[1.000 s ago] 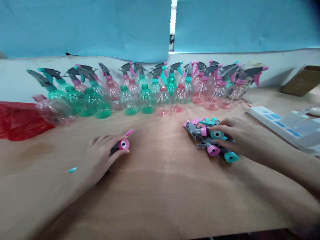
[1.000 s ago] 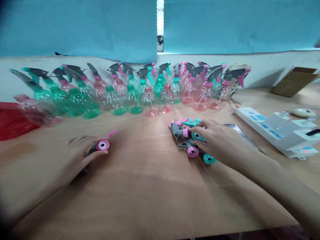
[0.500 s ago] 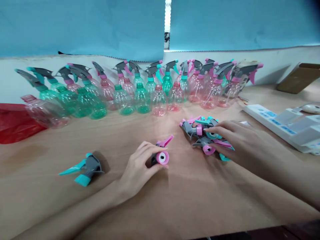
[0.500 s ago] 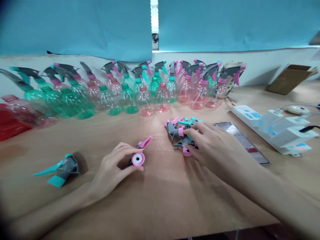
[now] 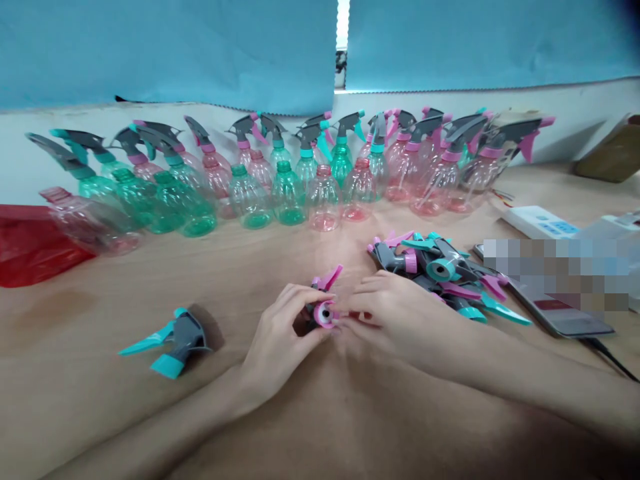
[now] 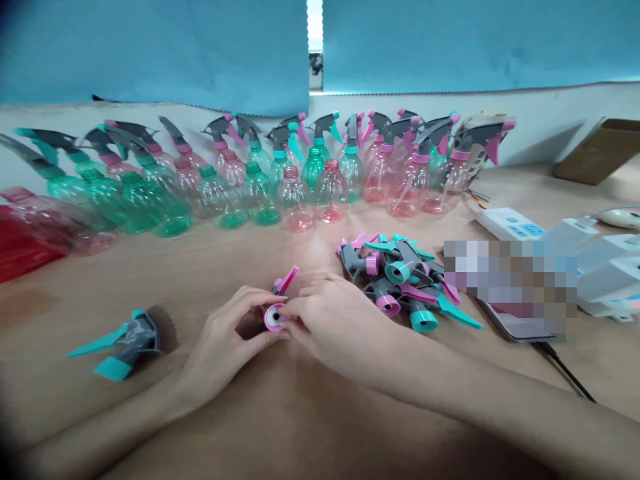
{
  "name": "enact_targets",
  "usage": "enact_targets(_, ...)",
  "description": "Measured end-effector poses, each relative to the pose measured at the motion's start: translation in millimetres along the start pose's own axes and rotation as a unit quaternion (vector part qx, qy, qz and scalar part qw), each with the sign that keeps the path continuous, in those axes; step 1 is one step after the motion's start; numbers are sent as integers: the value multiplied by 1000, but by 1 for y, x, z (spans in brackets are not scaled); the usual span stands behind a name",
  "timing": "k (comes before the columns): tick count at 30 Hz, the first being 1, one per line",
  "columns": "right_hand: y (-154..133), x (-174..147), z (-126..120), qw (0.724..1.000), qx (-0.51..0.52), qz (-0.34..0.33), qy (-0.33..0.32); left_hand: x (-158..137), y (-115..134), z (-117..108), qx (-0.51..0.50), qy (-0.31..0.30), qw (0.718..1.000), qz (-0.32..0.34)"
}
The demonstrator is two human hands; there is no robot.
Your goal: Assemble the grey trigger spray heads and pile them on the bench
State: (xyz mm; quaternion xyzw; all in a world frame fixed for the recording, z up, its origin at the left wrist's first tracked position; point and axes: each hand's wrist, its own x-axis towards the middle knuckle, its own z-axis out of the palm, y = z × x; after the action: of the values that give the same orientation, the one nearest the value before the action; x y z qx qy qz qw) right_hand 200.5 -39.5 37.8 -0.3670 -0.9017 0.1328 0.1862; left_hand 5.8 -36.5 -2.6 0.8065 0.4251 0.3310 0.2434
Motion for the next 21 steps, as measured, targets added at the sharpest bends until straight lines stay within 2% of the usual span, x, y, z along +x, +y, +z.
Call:
enact_targets(5, -19, -1, 2, 989, 14, 135, -62, 1, -3, 0, -42, 14, 999, -28)
enact_targets(8, -23, 3, 4, 982, 28, 170, -80, 1, -6, 2, -76, 23, 996, -49)
enact_targets(13, -19, 11, 6, 983, 54, 163, -72, -1, -8, 2, -106, 39, 991, -69)
enact_targets(21, -5, 9, 11, 979, 161, 128, 10, 0, -6, 0, -110, 18, 992, -59)
